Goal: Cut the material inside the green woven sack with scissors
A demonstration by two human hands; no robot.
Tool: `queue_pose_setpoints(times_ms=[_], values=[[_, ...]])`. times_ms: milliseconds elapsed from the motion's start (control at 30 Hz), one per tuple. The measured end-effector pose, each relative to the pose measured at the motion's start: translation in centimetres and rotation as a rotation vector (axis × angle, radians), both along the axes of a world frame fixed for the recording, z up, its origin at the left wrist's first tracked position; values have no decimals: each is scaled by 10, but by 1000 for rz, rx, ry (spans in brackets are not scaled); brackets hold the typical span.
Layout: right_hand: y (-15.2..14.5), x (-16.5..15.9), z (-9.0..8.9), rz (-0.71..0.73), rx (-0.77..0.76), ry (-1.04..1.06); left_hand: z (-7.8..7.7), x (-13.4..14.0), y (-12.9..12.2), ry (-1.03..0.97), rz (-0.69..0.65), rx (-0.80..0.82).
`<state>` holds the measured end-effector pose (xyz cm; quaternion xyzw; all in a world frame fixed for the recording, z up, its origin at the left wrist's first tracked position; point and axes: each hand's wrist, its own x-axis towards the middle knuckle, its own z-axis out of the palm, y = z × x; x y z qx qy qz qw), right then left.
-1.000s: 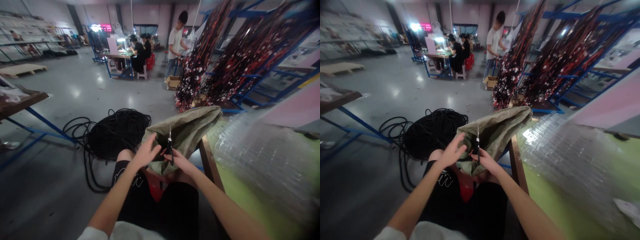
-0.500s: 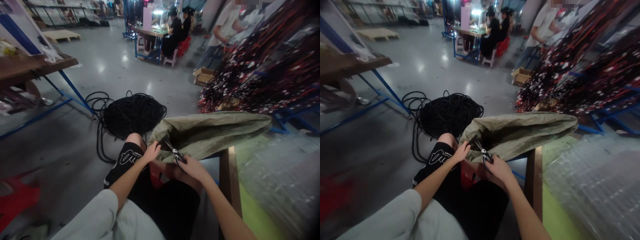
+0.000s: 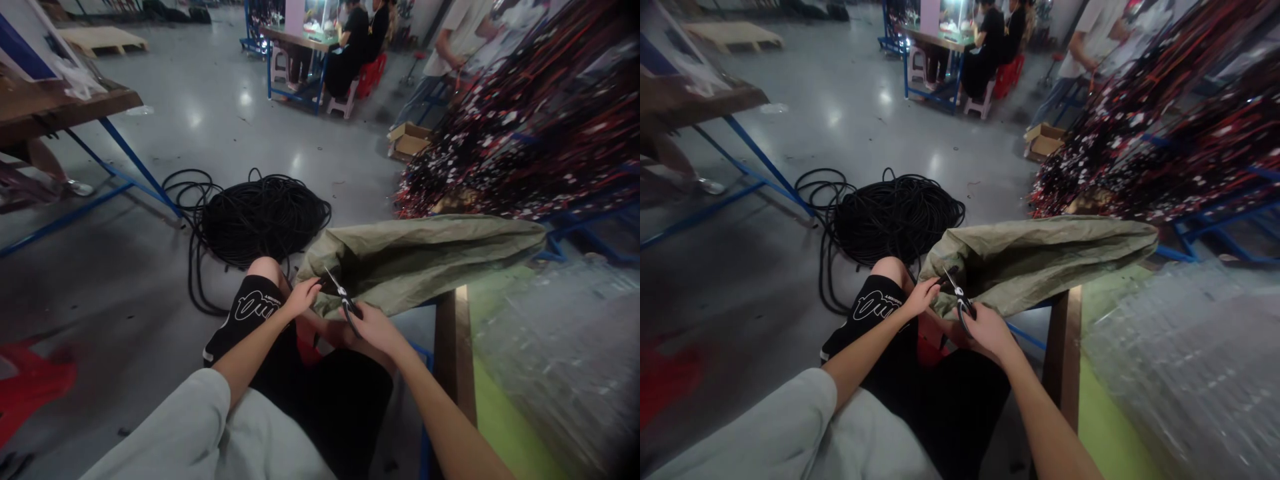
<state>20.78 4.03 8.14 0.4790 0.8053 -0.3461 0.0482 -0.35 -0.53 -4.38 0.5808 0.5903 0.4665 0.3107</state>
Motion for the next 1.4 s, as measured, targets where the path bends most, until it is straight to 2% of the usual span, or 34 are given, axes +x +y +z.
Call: queue_pose_setpoints(times_ms=[100,267,500,633,733,900,1100,1233,1400], values=[[-5,-8,0,31,42,-91,-3,-1,1,27,4,-1],[-3,-10,1,20,102,-263,-11,-2,2,109,48,83],[0,-1,-9,4,-16,-114,-13,4,0,175,126,121],[0,-4,-2,-10,16,-197,-10,5,-2,225,153,147],[-1,-5,2,-31,35,-211,-8,5,-4,204,166,149],[-1,-4,-2,-5,-16,-60,-3,4,-3,134,119,132],[-1,-7,6,18,30,-109,-2,-2,2,-1,78,-38],[-1,-5,3,2,-1,-34,-1,-4,2,-36,76,48],[3,-3,3,1,-3,-164,-5,1,1,-62,112,111]])
